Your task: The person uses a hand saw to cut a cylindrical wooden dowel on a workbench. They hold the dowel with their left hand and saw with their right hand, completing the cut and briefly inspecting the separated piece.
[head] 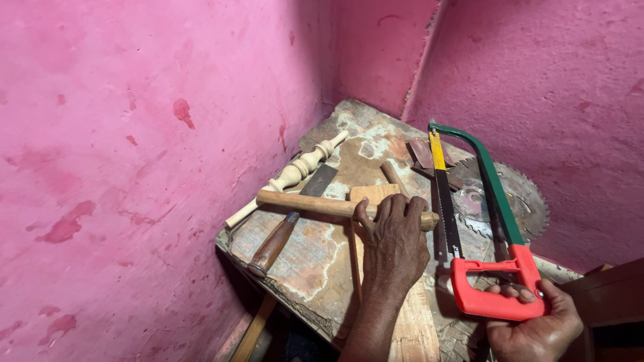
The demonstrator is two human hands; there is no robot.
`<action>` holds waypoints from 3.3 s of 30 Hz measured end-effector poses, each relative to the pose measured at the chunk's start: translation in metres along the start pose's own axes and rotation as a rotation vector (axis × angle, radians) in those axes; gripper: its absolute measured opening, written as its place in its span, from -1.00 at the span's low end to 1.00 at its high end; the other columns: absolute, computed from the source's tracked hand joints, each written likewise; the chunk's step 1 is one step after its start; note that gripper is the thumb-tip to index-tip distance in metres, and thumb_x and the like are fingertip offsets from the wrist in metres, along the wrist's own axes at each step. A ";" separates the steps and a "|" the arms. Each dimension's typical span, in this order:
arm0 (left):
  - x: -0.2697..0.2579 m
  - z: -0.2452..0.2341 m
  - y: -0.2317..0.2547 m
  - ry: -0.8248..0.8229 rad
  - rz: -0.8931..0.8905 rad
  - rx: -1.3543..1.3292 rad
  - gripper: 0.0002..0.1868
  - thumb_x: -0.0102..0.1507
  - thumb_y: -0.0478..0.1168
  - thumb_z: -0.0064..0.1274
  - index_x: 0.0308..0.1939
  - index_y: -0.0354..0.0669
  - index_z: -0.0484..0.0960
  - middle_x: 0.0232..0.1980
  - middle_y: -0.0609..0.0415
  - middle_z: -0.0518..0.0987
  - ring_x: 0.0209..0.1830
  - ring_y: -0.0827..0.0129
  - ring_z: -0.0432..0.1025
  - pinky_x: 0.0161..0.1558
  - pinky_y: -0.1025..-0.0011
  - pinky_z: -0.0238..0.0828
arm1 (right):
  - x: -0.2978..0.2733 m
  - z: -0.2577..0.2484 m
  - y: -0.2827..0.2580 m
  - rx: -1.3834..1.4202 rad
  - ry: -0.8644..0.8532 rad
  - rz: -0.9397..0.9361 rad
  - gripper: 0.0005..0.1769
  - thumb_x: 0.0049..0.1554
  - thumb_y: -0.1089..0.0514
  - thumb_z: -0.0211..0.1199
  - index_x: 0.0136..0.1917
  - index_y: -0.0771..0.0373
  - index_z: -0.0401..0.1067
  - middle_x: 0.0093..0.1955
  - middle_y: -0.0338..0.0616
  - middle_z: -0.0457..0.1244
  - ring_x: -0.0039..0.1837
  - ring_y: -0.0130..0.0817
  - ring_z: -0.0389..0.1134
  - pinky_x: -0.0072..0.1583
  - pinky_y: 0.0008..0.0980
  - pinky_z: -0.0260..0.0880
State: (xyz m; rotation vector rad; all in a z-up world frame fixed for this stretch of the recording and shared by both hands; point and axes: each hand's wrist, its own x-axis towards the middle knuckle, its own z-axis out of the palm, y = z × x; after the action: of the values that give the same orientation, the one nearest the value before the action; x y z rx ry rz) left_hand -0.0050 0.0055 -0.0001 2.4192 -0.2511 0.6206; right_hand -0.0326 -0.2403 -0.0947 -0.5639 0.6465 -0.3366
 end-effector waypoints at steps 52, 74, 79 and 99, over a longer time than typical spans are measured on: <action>0.006 -0.007 0.000 0.039 0.009 -0.101 -0.57 0.10 -0.35 0.17 0.05 -0.04 0.54 -0.05 0.08 0.44 0.18 0.24 0.38 0.39 -0.17 -0.17 | -0.042 0.120 0.028 -1.251 -0.707 -0.270 -0.39 0.15 0.16 0.24 0.46 0.25 0.32 0.08 -0.07 0.46 0.09 -0.40 0.48 0.08 -0.40 0.53; 0.009 -0.008 0.023 0.342 0.347 -0.146 -0.65 0.29 -0.13 0.15 0.15 -0.07 0.60 0.06 0.03 0.49 0.22 0.20 0.40 0.48 -0.03 -0.07 | 0.000 0.098 0.033 -0.539 -0.541 -0.211 -0.73 0.36 0.10 0.28 0.17 0.38 0.49 -0.10 -0.17 0.34 -0.18 -0.57 0.30 -0.17 -0.60 0.31; -0.007 -0.008 0.044 0.147 -0.180 -0.758 -0.74 0.39 -0.04 0.18 -0.20 -0.15 0.61 -0.20 0.10 0.57 -0.19 0.37 0.49 -0.07 0.30 0.38 | -0.016 0.109 0.027 -0.336 -0.584 -0.144 -0.72 0.43 0.05 0.26 0.10 0.35 0.46 -0.09 -0.27 0.29 -0.12 -0.58 0.32 -0.10 -0.57 0.39; 0.004 -0.014 -0.015 0.189 -0.559 -1.473 -0.58 0.22 -0.13 0.31 -0.02 -0.37 0.55 -0.22 -0.04 0.65 -0.32 0.41 0.57 -0.25 0.50 0.59 | -0.047 0.113 0.060 -0.289 -0.644 0.121 -0.45 0.38 -0.25 0.06 0.14 0.32 0.46 -0.07 -0.04 0.40 -0.08 -0.37 0.47 0.00 -0.37 0.54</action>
State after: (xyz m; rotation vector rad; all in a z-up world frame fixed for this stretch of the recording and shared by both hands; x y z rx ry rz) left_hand -0.0021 0.0262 0.0039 0.9153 0.0714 0.2112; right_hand 0.0124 -0.1271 -0.0336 -0.8551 0.1009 0.0638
